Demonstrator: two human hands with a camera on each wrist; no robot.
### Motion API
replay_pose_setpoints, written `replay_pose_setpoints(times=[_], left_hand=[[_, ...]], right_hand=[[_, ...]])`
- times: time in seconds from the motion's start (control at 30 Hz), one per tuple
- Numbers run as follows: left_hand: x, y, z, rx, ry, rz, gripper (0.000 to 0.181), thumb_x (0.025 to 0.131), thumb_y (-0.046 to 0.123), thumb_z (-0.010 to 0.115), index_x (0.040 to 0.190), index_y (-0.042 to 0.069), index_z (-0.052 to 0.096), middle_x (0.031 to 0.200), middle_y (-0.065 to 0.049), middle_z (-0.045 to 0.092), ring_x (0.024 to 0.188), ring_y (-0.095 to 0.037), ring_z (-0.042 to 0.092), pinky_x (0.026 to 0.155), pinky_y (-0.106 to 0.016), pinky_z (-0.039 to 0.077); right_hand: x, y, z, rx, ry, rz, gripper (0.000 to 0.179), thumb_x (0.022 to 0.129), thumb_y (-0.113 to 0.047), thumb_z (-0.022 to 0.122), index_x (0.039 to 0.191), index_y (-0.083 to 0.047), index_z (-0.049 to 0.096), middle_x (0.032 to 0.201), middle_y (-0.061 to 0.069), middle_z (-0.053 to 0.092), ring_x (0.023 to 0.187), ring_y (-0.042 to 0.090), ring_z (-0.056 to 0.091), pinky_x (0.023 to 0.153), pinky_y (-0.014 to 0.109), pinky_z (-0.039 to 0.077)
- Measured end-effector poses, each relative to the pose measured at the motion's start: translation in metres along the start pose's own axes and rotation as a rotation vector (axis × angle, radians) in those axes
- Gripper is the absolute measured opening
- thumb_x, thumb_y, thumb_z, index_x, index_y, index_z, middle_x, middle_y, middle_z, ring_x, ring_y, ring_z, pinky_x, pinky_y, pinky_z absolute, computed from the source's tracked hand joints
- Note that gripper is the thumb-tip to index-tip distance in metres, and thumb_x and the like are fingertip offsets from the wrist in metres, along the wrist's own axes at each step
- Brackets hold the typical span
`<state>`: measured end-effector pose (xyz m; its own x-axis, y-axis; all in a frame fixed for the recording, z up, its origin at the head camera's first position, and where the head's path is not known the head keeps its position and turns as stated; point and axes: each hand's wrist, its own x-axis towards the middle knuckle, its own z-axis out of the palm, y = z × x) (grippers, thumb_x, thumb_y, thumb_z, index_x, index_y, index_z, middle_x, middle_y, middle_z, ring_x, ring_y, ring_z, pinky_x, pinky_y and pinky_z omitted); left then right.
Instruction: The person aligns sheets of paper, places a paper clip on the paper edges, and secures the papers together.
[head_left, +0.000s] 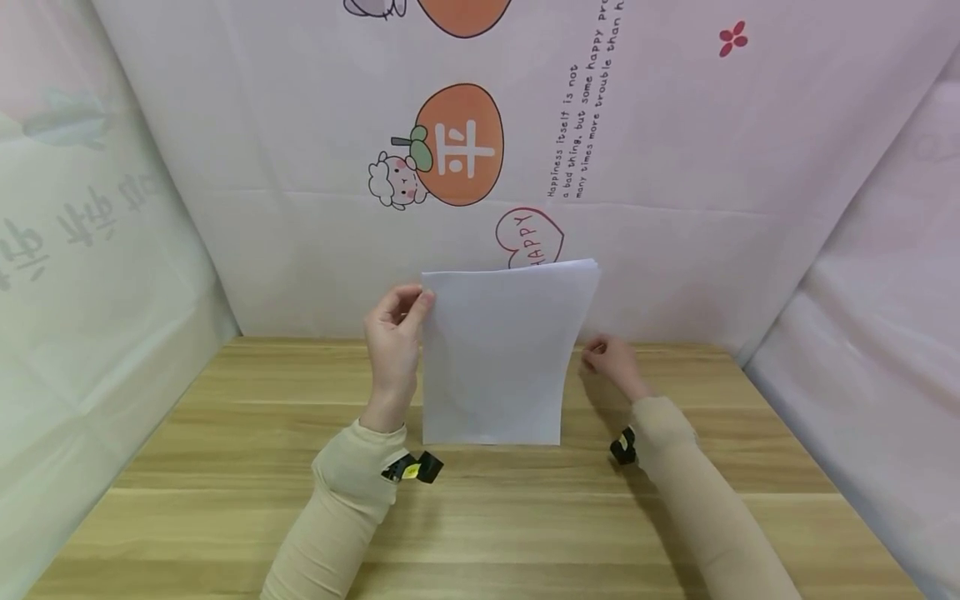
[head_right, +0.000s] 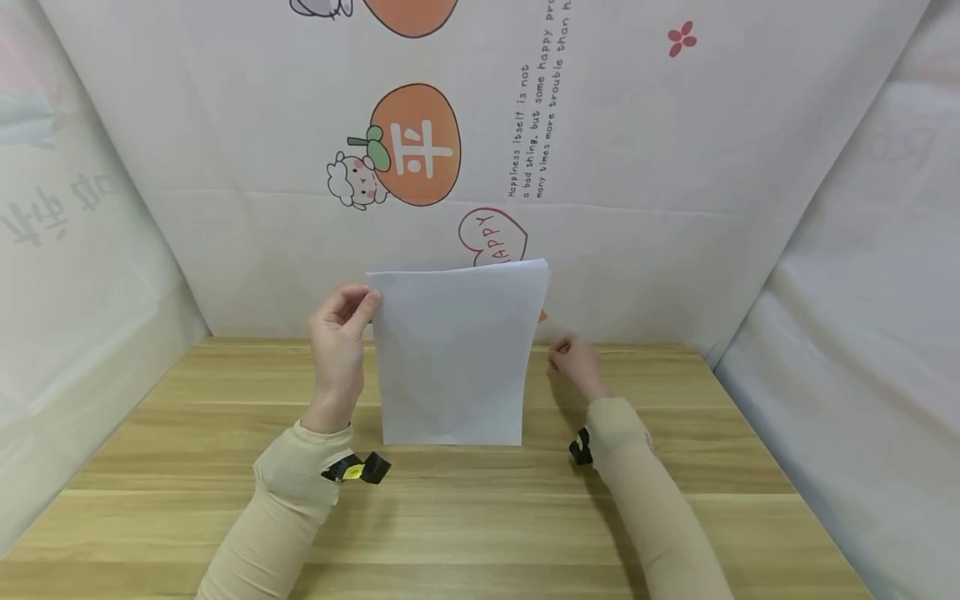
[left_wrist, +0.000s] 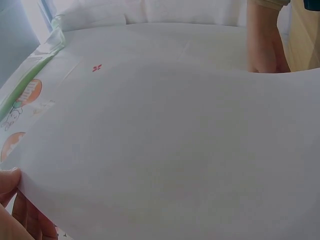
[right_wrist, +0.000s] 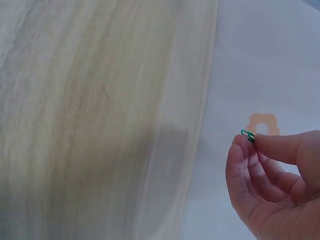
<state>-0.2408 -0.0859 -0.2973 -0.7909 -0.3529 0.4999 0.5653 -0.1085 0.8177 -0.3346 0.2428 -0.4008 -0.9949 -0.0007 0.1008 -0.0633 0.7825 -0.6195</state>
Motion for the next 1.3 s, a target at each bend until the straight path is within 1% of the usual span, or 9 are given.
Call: replay_pose_setpoints(times=[0.13,0.3,0.43,0.57,0.87,1.07,1.3], left_hand=[[0.0,0.0,0.0,-0.011,0.001,0.003,0.023,0.085,0.011,0.071,0.093,-0.009,0.064,0.077,0.008,0.061,0.071,-0.008,0.054,0.064,-0.018,0.041],[0.0,0.001,0.0,-0.015,0.001,0.009,0.023,0.085,0.01,0.07,0.092,-0.01,0.063,0.077,0.008,0.061,0.071,-0.008,0.054,0.063,-0.018,0.04],[-0.001,0.002,0.001,-0.009,-0.002,0.008,0.022,0.085,0.011,0.071,0.092,-0.009,0.064,0.077,0.008,0.061,0.07,-0.008,0.053,0.062,-0.018,0.04],[-0.001,0.002,0.001,-0.006,-0.003,0.01,0.022,0.085,0.011,0.071,0.092,-0.008,0.065,0.077,0.008,0.061,0.07,-0.007,0.053,0.062,-0.018,0.04],[0.0,0.0,0.0,0.003,-0.001,0.002,0.02,0.086,0.011,0.069,0.092,-0.008,0.064,0.078,0.008,0.061,0.073,-0.008,0.054,0.066,-0.018,0.042],[0.001,0.001,0.0,-0.005,-0.007,0.01,0.021,0.086,0.009,0.069,0.092,-0.01,0.064,0.077,0.007,0.061,0.071,-0.008,0.053,0.064,-0.018,0.041],[0.0,0.001,0.0,-0.015,-0.008,-0.004,0.021,0.086,0.008,0.069,0.095,-0.01,0.065,0.078,0.007,0.061,0.07,-0.008,0.053,0.062,-0.018,0.04]], right_hand=[[-0.003,-0.002,-0.005,0.029,-0.005,-0.005,0.017,0.092,-0.012,0.057,0.098,0.003,0.062,0.085,0.017,0.067,0.071,0.019,0.061,0.062,0.024,0.046],[-0.006,-0.008,-0.013,0.064,-0.012,-0.02,0.016,0.094,-0.012,0.056,0.097,0.003,0.061,0.084,0.014,0.068,0.07,0.016,0.062,0.063,0.024,0.049],[-0.01,-0.014,-0.017,0.094,-0.011,-0.039,0.017,0.095,-0.013,0.056,0.1,0.002,0.06,0.088,0.015,0.068,0.074,0.017,0.064,0.066,0.026,0.052],[-0.017,-0.022,-0.023,0.102,-0.005,-0.055,0.02,0.096,-0.017,0.055,0.103,0.001,0.06,0.092,0.017,0.068,0.078,0.02,0.065,0.069,0.029,0.054],[-0.032,-0.036,-0.038,0.079,0.057,-0.098,0.02,0.095,-0.019,0.056,0.103,-0.001,0.062,0.091,0.015,0.07,0.079,0.022,0.067,0.068,0.03,0.054],[-0.042,-0.045,-0.046,0.106,0.079,-0.125,0.02,0.096,-0.02,0.056,0.102,-0.003,0.063,0.092,0.016,0.07,0.081,0.023,0.068,0.071,0.031,0.054],[-0.05,-0.049,-0.05,0.113,0.108,-0.163,0.019,0.095,-0.019,0.057,0.101,-0.002,0.064,0.09,0.015,0.071,0.078,0.021,0.068,0.067,0.025,0.053]])
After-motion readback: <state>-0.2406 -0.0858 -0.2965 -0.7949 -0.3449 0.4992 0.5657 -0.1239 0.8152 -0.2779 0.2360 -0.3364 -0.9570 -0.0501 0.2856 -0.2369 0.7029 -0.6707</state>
